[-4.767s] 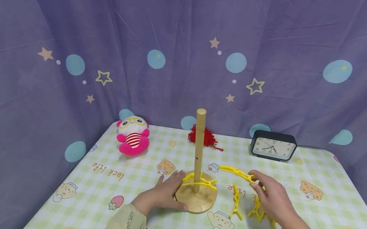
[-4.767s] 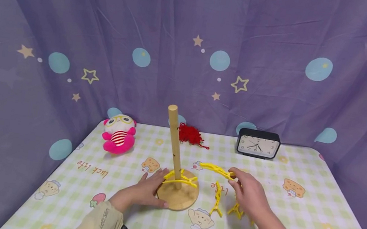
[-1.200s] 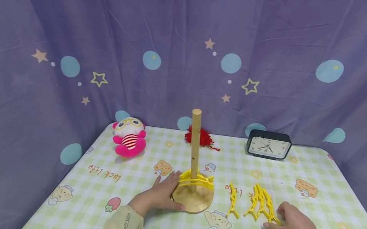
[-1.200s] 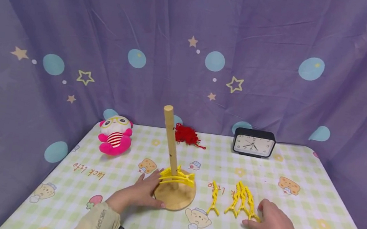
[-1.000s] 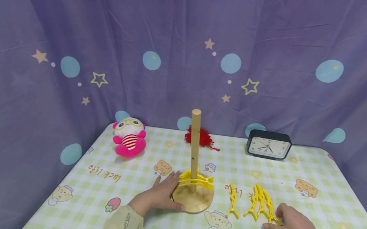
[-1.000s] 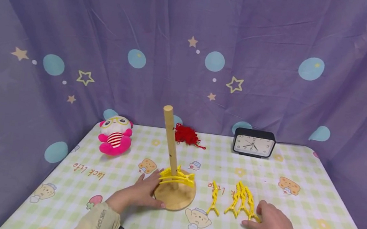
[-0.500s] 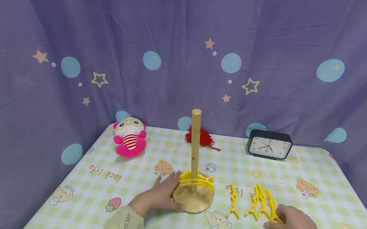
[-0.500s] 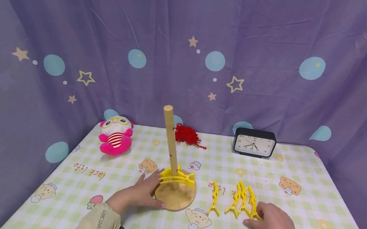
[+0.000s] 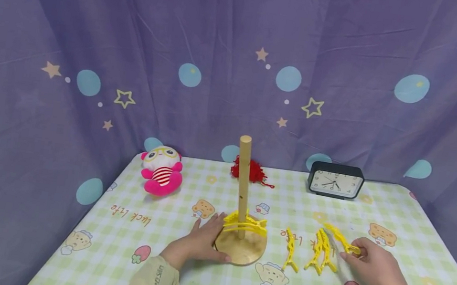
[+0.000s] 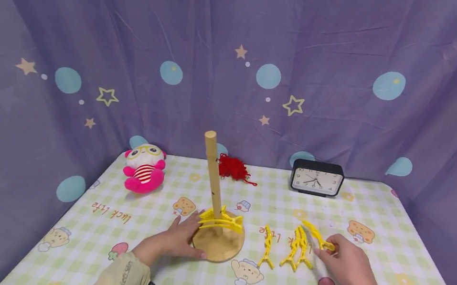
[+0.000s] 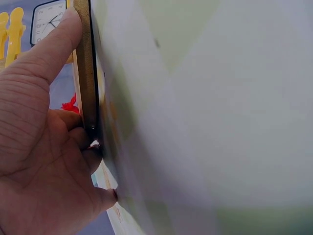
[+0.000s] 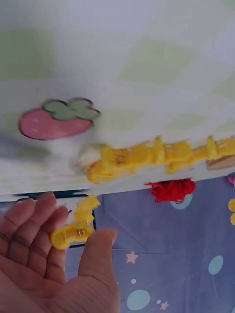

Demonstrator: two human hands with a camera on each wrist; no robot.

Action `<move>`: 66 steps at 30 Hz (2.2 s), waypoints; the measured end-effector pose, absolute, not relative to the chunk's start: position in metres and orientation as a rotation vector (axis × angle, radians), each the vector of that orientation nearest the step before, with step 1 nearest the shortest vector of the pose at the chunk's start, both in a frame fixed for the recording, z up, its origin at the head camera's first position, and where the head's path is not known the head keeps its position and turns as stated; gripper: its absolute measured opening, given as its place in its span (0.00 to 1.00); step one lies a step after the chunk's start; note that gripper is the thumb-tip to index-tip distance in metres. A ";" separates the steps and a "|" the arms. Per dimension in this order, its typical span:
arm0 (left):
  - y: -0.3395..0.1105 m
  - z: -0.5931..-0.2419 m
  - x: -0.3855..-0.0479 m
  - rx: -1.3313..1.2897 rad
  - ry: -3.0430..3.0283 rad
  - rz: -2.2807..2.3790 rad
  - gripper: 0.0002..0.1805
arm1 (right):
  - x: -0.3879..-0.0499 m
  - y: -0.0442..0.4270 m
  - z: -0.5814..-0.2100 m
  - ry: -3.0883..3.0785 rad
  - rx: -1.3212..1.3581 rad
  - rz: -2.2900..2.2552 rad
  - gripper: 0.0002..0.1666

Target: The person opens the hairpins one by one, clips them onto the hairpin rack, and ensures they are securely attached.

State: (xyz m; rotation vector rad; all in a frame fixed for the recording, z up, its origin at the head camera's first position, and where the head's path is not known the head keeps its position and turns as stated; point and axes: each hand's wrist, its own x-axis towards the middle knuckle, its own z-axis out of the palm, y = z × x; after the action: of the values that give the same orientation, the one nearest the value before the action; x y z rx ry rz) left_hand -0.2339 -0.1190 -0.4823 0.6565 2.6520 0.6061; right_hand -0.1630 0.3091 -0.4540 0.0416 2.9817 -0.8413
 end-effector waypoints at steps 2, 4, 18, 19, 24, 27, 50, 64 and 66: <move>-0.119 -0.482 -0.234 0.656 2.651 0.604 0.60 | -0.164 0.305 -0.452 2.985 0.034 -0.926 0.34; -0.119 -0.482 -0.234 0.654 2.650 0.605 0.60 | -0.165 0.299 -0.450 2.994 0.016 -1.009 0.31; -0.120 -0.483 -0.233 0.656 2.632 0.631 0.61 | -0.172 0.256 -0.433 3.014 -0.196 -1.287 0.23; -0.120 -0.483 -0.233 0.659 2.634 0.631 0.61 | -0.173 0.253 -0.432 3.037 -0.226 -1.266 0.22; -0.120 -0.483 -0.233 0.662 2.640 0.631 0.61 | -0.175 0.236 -0.428 3.126 -0.387 -1.152 0.20; -0.120 -0.483 -0.234 0.661 2.641 0.631 0.61 | -0.177 0.225 -0.426 3.176 -0.441 -1.089 0.19; -0.121 -0.483 -0.234 0.671 2.637 0.635 0.61 | -0.196 0.150 -0.434 3.336 -0.646 -1.068 0.13; -0.119 -0.479 -0.232 0.669 2.629 0.643 0.60 | -0.199 0.133 -0.437 3.304 -0.778 -1.050 0.20; -0.119 -0.480 -0.233 0.670 2.636 0.634 0.60 | -0.198 0.136 -0.437 3.258 -0.825 -1.065 0.23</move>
State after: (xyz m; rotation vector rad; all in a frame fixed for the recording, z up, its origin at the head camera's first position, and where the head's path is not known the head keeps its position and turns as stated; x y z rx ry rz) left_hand -0.2329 -0.1194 -0.4795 0.6697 2.6359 0.6343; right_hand -0.1981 0.1358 -0.4374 -0.8252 3.2580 -1.0652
